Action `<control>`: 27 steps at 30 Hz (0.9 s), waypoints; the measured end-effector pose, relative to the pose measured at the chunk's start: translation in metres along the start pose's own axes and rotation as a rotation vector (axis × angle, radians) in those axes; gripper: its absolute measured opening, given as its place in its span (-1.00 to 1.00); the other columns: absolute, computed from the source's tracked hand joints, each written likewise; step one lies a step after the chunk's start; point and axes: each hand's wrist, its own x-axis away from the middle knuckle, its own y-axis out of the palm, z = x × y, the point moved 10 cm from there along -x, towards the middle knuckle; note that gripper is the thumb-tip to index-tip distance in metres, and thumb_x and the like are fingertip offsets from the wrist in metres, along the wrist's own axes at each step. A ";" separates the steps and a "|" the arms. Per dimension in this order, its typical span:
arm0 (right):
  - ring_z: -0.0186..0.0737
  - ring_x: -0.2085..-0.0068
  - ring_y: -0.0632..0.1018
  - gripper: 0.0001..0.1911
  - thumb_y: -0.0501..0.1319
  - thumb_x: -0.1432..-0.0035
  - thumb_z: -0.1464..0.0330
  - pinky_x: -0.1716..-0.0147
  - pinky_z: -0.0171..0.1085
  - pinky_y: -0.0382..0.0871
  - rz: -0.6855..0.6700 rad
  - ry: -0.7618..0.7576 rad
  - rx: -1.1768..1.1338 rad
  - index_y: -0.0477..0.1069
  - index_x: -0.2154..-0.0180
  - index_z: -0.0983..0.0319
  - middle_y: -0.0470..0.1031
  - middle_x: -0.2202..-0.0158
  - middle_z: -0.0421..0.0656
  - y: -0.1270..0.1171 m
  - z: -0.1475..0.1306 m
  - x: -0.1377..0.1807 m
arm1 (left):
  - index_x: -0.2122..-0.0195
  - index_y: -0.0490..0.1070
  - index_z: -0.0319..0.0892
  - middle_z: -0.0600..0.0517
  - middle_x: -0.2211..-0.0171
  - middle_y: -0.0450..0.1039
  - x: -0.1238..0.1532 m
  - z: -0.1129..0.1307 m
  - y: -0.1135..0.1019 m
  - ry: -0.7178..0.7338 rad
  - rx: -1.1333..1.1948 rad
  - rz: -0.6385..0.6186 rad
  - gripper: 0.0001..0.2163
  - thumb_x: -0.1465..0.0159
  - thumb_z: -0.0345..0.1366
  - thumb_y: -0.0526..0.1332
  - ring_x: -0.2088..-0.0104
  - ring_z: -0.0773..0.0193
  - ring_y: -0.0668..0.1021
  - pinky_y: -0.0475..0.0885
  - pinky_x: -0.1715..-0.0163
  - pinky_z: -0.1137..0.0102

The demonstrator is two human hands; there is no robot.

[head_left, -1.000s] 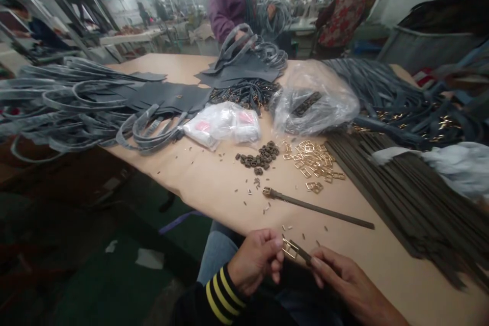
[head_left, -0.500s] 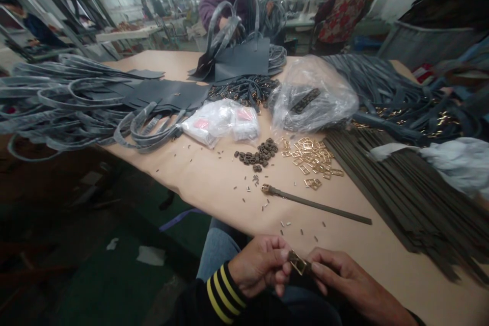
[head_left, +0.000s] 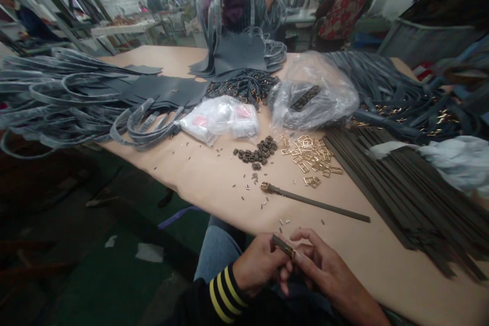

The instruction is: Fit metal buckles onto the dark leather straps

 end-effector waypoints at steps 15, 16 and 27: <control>-0.36 0.57 0.39 -0.86 -0.01 -0.12 0.36 0.54 -0.39 0.28 0.099 -0.267 0.459 0.28 0.42 0.19 0.33 0.56 -0.27 -0.007 -0.029 0.001 | 0.48 0.20 -0.24 0.18 0.66 0.22 0.005 0.010 -0.016 0.053 -0.265 0.060 -0.82 0.01 -0.26 0.17 0.69 0.51 0.30 0.27 0.76 0.60; -0.36 0.57 0.39 -0.86 -0.01 -0.12 0.35 0.55 -0.39 0.28 0.115 -0.251 0.462 0.27 0.42 0.19 0.31 0.57 -0.27 -0.009 -0.027 0.001 | 0.46 0.21 -0.25 0.16 0.63 0.23 0.006 0.013 -0.014 0.069 -0.256 0.052 -0.80 0.03 -0.25 0.19 0.65 0.49 0.32 0.28 0.74 0.59; -0.33 0.48 0.42 -0.83 0.00 -0.13 0.31 0.48 -0.38 0.29 0.139 -0.204 0.395 0.29 0.44 0.19 0.37 0.53 -0.26 -0.014 -0.030 -0.001 | 0.46 0.20 -0.25 0.12 0.62 0.26 0.007 0.016 -0.025 0.133 -0.137 0.198 -0.67 0.01 -0.06 0.19 0.61 0.44 0.36 0.31 0.66 0.54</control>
